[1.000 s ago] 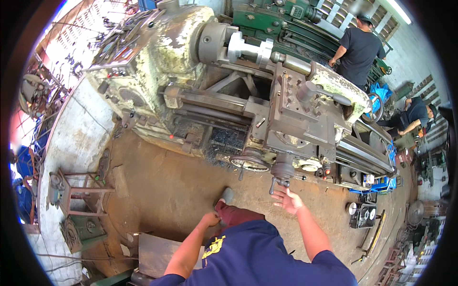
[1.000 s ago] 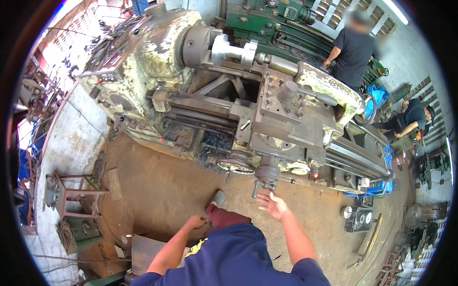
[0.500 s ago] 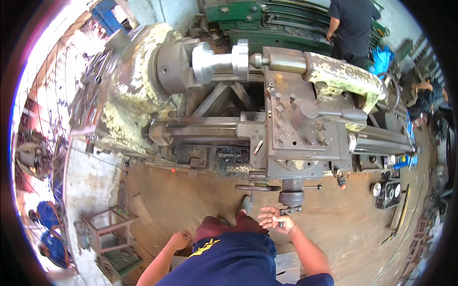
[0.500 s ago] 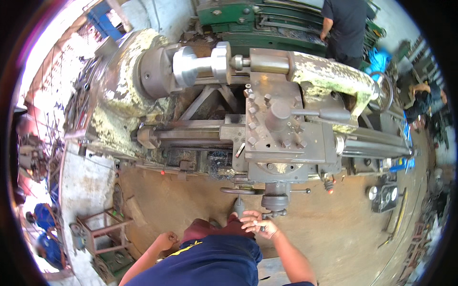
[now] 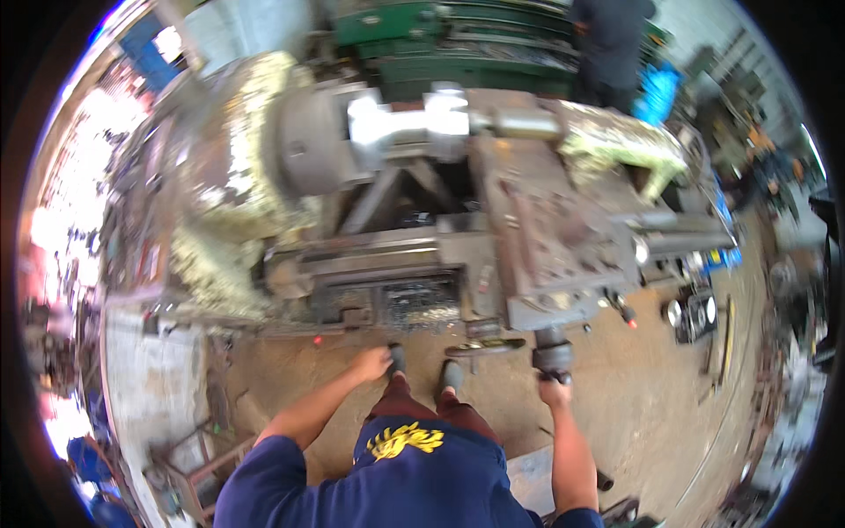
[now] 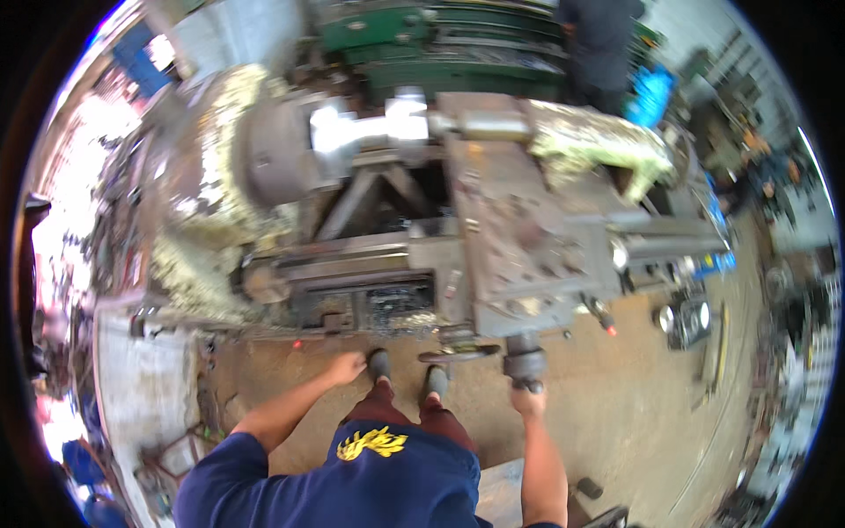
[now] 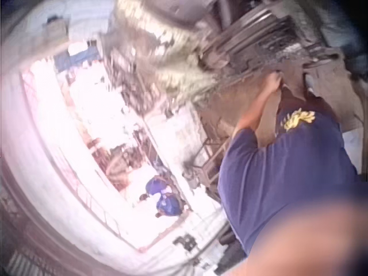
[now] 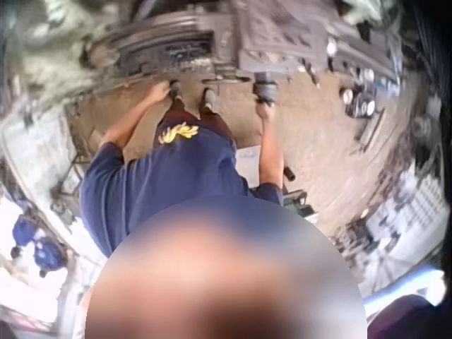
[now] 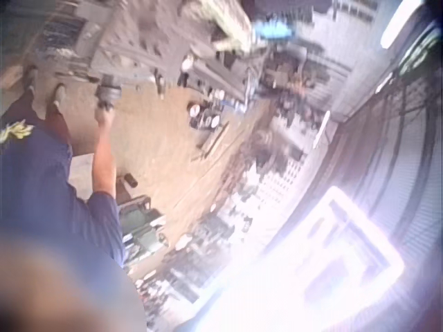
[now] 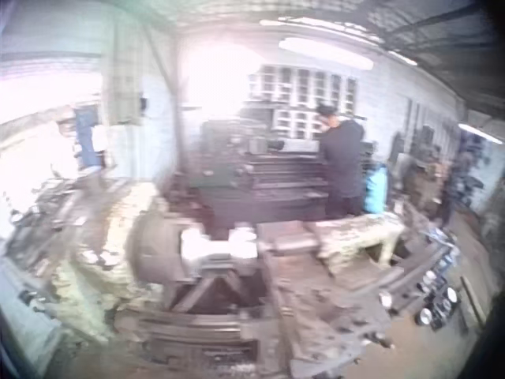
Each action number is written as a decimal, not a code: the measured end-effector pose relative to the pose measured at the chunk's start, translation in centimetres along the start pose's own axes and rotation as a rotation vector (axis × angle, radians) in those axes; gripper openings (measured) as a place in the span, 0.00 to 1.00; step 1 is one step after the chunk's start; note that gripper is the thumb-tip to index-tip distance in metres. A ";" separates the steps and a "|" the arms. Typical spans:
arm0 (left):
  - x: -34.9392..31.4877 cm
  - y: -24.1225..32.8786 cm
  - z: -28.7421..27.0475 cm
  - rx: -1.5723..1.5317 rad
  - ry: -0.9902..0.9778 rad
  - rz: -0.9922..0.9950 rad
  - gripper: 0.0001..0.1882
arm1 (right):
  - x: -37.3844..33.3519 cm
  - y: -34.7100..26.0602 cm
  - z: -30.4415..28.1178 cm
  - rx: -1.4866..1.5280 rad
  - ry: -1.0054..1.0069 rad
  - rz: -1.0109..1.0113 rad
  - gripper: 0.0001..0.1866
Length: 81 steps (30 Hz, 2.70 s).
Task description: The person uses a wrench to tighten bolts on a metalworking machine, then picks up a metal part and places it on the machine bed. The person continues to adjust the machine with the wrench while another worker operates a separate machine in the background.
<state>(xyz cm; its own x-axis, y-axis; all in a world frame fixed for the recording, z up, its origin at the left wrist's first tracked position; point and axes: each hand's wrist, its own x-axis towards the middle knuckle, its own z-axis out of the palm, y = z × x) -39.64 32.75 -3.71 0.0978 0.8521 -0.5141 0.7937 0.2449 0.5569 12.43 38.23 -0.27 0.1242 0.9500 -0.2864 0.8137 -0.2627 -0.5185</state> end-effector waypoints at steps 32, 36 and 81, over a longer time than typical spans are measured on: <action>-29.0 -5.2 -51.4 0.026 1.807 -0.471 0.07 | -0.6 -0.4 -4.1 -0.234 0.247 0.074 0.15; -29.4 -4.9 -50.1 -0.024 1.765 -0.468 0.06 | -2.6 -2.4 -6.8 -0.574 0.386 0.233 0.15; -28.0 3.2 -45.8 0.150 1.859 0.412 0.04 | -6.1 -50.6 -11.5 -0.294 0.181 -1.065 0.11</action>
<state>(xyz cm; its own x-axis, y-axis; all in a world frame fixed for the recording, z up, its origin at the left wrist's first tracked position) -67.31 30.87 42.32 -0.3269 0.2120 0.9210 0.9405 -0.0222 0.3390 -23.01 47.67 36.96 -0.6542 0.6833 0.3241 0.6539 0.7264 -0.2117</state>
